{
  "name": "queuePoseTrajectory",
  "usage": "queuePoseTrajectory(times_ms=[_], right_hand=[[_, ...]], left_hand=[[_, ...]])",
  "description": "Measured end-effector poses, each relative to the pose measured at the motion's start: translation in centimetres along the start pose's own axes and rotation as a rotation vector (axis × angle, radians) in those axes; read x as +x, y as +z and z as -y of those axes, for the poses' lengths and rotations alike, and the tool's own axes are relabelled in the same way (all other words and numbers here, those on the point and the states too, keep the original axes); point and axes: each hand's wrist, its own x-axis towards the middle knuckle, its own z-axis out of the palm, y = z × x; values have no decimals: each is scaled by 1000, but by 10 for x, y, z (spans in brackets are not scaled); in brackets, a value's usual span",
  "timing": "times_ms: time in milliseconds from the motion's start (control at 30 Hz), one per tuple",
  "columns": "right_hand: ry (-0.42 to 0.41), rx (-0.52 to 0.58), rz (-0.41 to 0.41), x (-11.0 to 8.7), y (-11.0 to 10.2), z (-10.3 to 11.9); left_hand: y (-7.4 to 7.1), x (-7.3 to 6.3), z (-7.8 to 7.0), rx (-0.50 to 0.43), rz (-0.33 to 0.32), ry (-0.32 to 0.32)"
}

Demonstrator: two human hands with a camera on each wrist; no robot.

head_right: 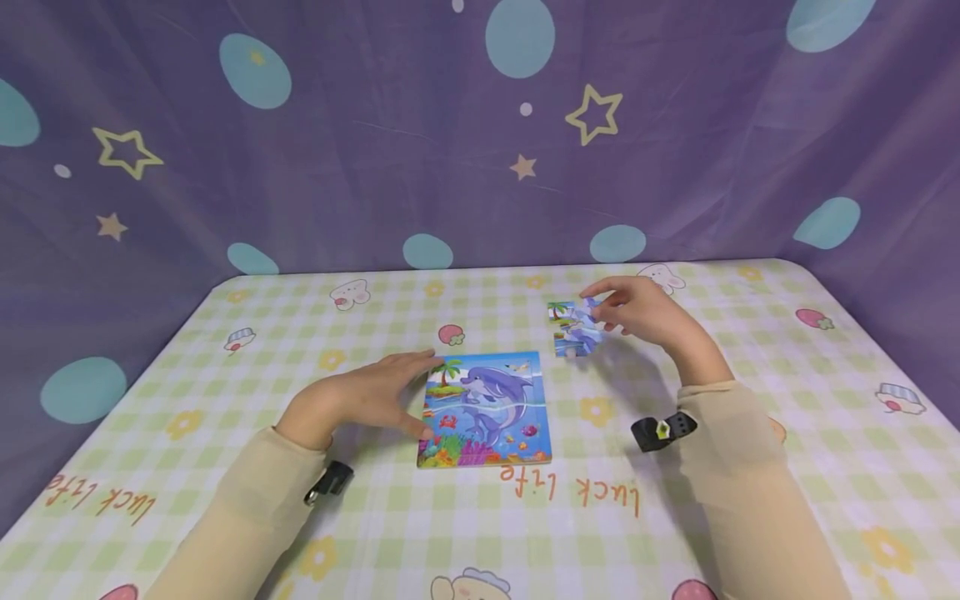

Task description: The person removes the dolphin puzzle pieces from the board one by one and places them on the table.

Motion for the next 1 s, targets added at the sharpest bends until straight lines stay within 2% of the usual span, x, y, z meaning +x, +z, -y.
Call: queuePoseTrajectory(times_ms=[467, 1000], right_hand=[[47, 3, -23, -1, -4, -11], [103, -26, -10, 1, -6, -28]], left_hand=[[1, 0, 1, 8, -5, -1], [0, 0, 0, 6, -4, -3]])
